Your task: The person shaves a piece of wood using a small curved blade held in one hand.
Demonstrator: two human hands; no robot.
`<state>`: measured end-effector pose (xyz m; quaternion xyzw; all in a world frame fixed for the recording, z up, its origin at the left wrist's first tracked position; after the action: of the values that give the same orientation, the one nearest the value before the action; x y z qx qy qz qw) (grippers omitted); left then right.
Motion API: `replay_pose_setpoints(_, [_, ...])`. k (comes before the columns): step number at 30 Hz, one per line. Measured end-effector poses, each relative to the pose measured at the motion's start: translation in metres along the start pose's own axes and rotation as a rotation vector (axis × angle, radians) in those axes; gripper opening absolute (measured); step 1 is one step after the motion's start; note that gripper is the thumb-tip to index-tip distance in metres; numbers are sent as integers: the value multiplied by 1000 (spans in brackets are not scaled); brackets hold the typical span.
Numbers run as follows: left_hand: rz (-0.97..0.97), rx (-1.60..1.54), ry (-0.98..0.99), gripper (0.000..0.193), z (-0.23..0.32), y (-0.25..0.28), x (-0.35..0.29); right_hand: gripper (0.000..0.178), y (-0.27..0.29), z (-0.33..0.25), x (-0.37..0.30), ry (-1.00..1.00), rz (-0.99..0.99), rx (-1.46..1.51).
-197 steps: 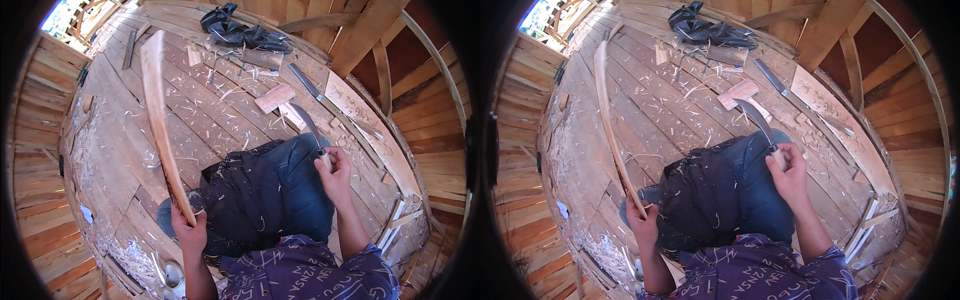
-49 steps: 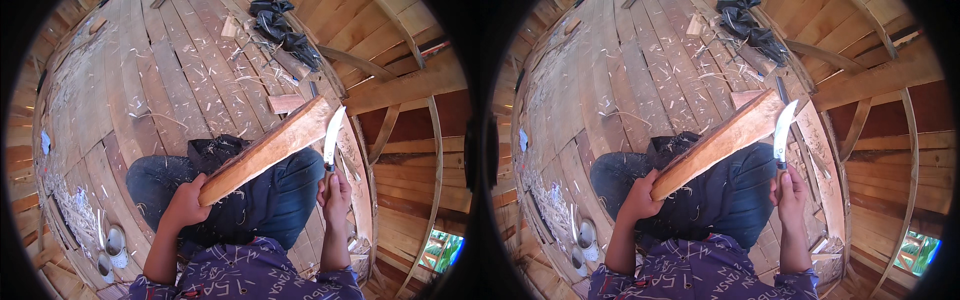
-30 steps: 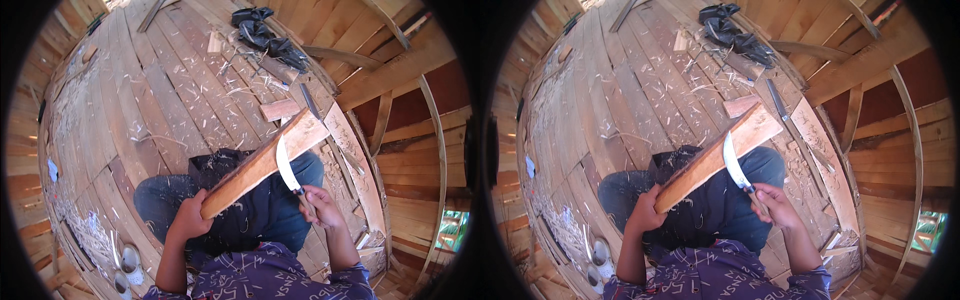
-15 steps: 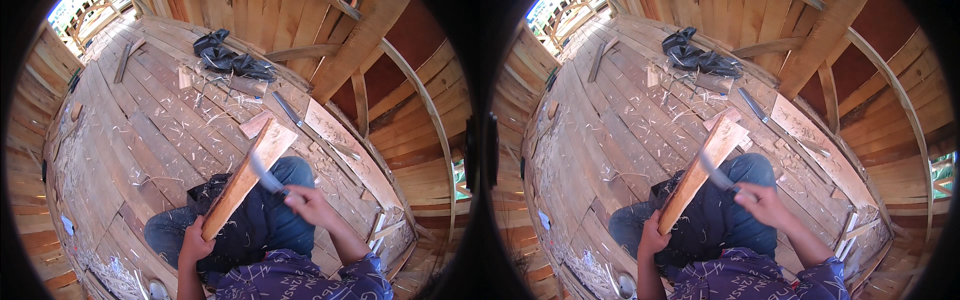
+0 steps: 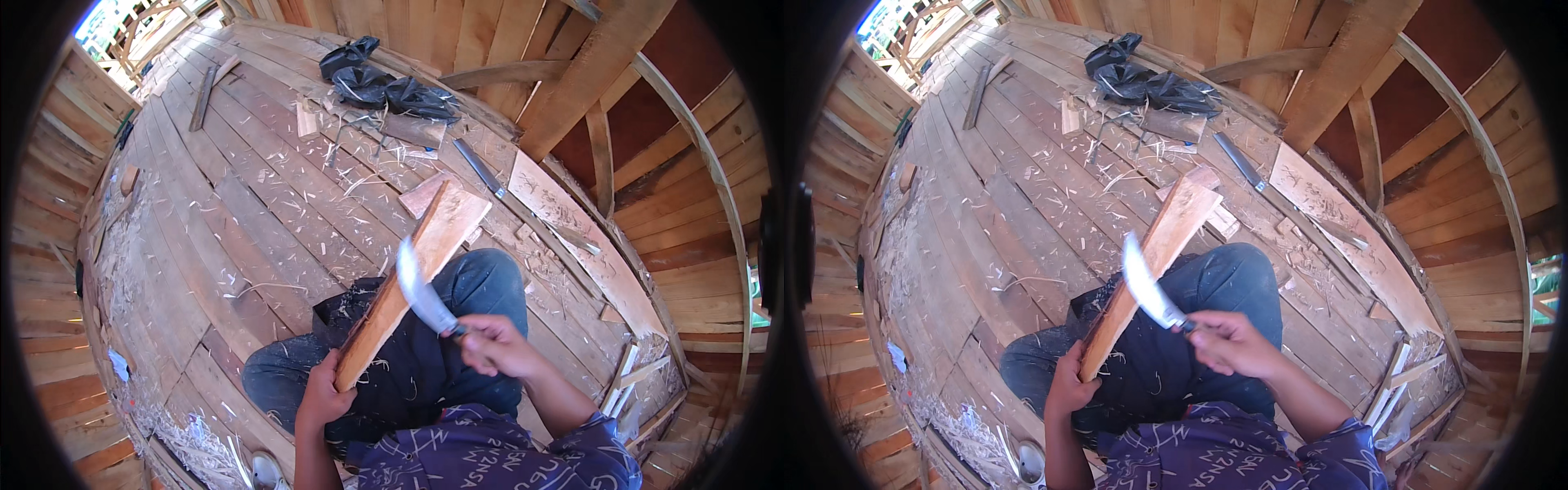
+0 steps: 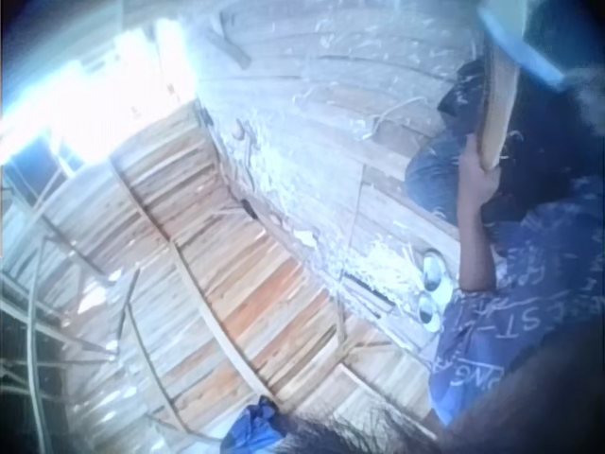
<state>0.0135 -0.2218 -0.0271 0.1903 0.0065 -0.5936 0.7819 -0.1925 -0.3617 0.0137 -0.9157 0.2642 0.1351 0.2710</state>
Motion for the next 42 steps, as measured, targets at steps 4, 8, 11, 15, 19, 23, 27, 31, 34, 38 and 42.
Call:
replay_pose_setpoints(4, [-29, 14, 50, 38, -4, 1, -1, 29, 27, -30, -2, 99, 247, -235])
replay_pose_setpoints(8, [-39, 0, 59, 37, 4, -2, 4, 28, 29, -20, -3, 75, 330, -490])
replay_pose_setpoints(11, [-44, -23, 57, 39, -3, -2, 2, 30, 24, -13, -6, 55, 330, -524])
replay_pose_setpoints(15, [-36, -22, 43, 40, 0, 1, 1, 31, 45, -29, -10, 86, 433, -237])
replay_pose_setpoints(19, [-43, 18, 36, 41, 10, 0, 5, 32, 22, -33, -6, 309, 319, -766])
replay_pose_setpoints(23, [-27, 71, 41, 41, 12, 2, 3, 34, 37, -37, -8, 74, 383, -607])
replay_pose_setpoints(27, [-13, 67, 26, 42, 12, 0, 4, 33, 37, -29, -12, 114, 402, -561])
replay_pose_setpoints(31, [1, 72, 3, 43, 13, 3, 4, 32, 36, -30, -12, 22, 374, -454])
replay_pose_setpoints(34, [-17, 52, 37, 42, 9, 2, 3, 34, 36, -23, -11, 112, 344, -430])
replay_pose_setpoints(38, [-32, 107, 48, 40, 10, 2, 1, 34, 39, -26, -8, -42, 350, -508])
replay_pose_setpoints(42, [-44, 100, 69, 38, 12, 0, 5, 35, 34, -34, -7, 85, 307, -571])
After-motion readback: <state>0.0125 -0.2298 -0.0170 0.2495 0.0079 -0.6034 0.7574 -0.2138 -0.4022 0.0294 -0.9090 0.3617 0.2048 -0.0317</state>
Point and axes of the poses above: each hand's wrist, its own x-axis towards the middle knuckle, its own y-axis out of the back of the hand, z = x × y, the point moved 9 cm from there along x, towards the middle knuckle, and after that the axes turned 4 degrees about -x, right-handed, at the moved point
